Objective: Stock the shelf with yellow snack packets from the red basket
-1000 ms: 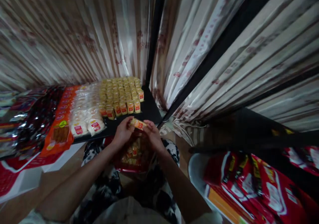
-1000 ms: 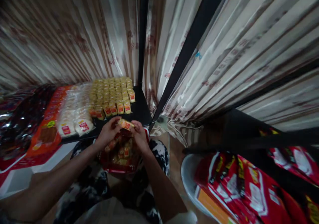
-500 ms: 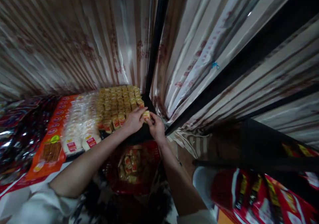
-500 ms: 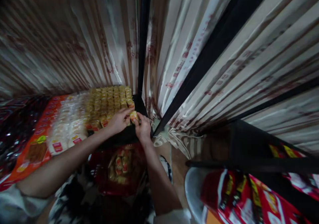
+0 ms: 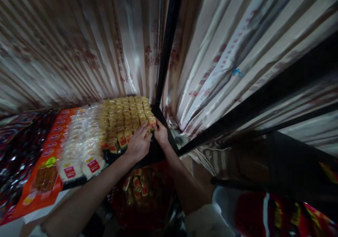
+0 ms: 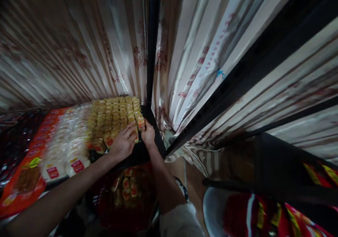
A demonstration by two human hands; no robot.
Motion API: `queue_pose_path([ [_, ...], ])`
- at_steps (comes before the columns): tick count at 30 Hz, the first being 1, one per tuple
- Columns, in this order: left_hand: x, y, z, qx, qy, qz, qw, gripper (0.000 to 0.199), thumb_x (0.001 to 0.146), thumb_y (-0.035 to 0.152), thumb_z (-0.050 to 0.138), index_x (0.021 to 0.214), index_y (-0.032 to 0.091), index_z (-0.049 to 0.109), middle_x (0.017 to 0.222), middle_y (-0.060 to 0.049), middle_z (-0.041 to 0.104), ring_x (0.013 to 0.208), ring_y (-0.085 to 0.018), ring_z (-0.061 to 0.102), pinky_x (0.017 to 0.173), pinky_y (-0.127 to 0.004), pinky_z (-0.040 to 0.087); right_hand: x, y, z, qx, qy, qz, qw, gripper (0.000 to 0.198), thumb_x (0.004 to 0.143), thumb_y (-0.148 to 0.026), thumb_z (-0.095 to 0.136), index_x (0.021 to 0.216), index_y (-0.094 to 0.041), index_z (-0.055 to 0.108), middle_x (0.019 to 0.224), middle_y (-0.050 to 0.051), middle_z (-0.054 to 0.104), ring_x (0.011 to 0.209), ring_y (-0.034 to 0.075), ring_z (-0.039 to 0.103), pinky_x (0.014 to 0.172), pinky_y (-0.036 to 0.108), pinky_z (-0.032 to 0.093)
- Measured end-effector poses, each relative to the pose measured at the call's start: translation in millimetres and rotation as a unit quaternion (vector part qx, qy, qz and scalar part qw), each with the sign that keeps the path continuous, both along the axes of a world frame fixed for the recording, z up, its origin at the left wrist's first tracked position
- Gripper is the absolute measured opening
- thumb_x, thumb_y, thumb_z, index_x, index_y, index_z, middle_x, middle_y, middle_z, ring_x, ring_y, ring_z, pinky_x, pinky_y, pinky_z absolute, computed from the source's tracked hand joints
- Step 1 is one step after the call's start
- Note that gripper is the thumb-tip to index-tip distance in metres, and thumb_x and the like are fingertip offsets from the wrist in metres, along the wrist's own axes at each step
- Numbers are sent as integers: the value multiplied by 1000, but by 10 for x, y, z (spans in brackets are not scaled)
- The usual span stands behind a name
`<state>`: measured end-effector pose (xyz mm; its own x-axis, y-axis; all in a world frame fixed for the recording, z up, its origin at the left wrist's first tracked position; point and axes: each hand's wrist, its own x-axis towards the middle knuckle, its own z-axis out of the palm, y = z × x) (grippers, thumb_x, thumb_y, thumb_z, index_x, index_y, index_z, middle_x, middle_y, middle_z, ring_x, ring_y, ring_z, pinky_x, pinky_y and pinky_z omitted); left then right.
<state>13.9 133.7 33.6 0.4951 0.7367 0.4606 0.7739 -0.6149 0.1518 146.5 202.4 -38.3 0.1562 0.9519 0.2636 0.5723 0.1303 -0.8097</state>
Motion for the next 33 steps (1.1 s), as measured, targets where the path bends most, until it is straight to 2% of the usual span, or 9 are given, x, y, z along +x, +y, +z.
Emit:
queue_pose_path([
  [2, -8, 26, -37, 9, 7, -4, 1000, 26, 80, 8, 42, 94, 10, 64, 122, -14, 56, 131, -27, 34, 105, -45, 40, -20, 4, -19, -13, -31, -10, 999, 40, 86, -25, 44, 123, -16, 56, 100, 11, 68, 92, 23, 62, 84, 36, 49],
  [5, -11, 25, -95, 12, 14, -7, 1000, 27, 79, 7, 42, 97, 10, 63, 124, -13, 55, 132, -27, 33, 105, -44, 40, -23, -18, -81, 28, -70, -6, 997, 41, 85, -24, 45, 125, -17, 55, 95, 10, 68, 94, 23, 59, 84, 36, 49],
  [10, 4, -24, -174, 5, 4, -8, 1000, 32, 82, 9, 41, 106, 11, 61, 127, -13, 54, 132, -27, 34, 104, -44, 41, -6, -44, -174, 74, -72, 66, 992, 46, 86, -21, 39, 131, -15, 48, 109, 11, 65, 99, 23, 55, 92, 39, 45],
  [16, 15, 3, -208, 34, 28, -37, 998, 37, 82, 9, 40, 115, 8, 58, 132, -15, 51, 135, -28, 29, 108, -49, 34, 27, -40, -171, 86, -53, 82, 992, 52, 82, -19, 41, 133, -17, 45, 125, 9, 56, 113, 24, 50, 99, 43, 40],
  [21, 15, -38, -222, 58, 28, -44, 997, 33, 83, 8, 40, 109, 8, 61, 134, -16, 49, 134, -29, 31, 106, -48, 36, 60, -52, -153, 33, 29, 58, 997, 58, 81, -26, 44, 137, -12, 38, 123, 14, 56, 114, 24, 49, 89, 38, 48],
  [23, 16, -106, -234, 59, 20, -37, 997, 31, 83, 9, 39, 104, 9, 62, 133, -14, 50, 135, -28, 30, 106, -48, 37, 51, -40, -117, 22, 42, 49, 998, 56, 82, -31, 44, 135, -12, 42, 127, 14, 54, 119, 24, 45, 95, 40, 45],
  [28, -48, -428, -317, 13, 16, -17, 1000, 33, 82, 7, 40, 108, 12, 60, 136, -15, 46, 137, -27, 23, 105, -50, 36, -35, 12, 0, -32, 104, 33, 994, 56, 89, -42, 35, 138, -16, 37, 143, 10, 38, 133, 20, 31, 112, 43, 22],
  [30, -116, -590, -392, -17, 28, 12, 999, 38, 78, 6, 42, 112, 11, 58, 138, -16, 45, 137, -28, 24, 103, -49, 38, -80, 23, 13, -57, 139, 37, 988, 57, 90, -45, 32, 140, -17, 32, 146, 8, 34, 135, 19, 30, 113, 42, 20],
  [33, -231, -795, -544, -55, 33, 82, 995, 48, 74, 3, 43, 119, 11, 54, 140, -15, 42, 135, -28, 28, 100, -47, 42, -148, 24, -17, -72, 173, 54, 981, 60, 91, -49, 31, 142, -18, 29, 144, 8, 38, 132, 18, 36, 111, 40, 26],
])
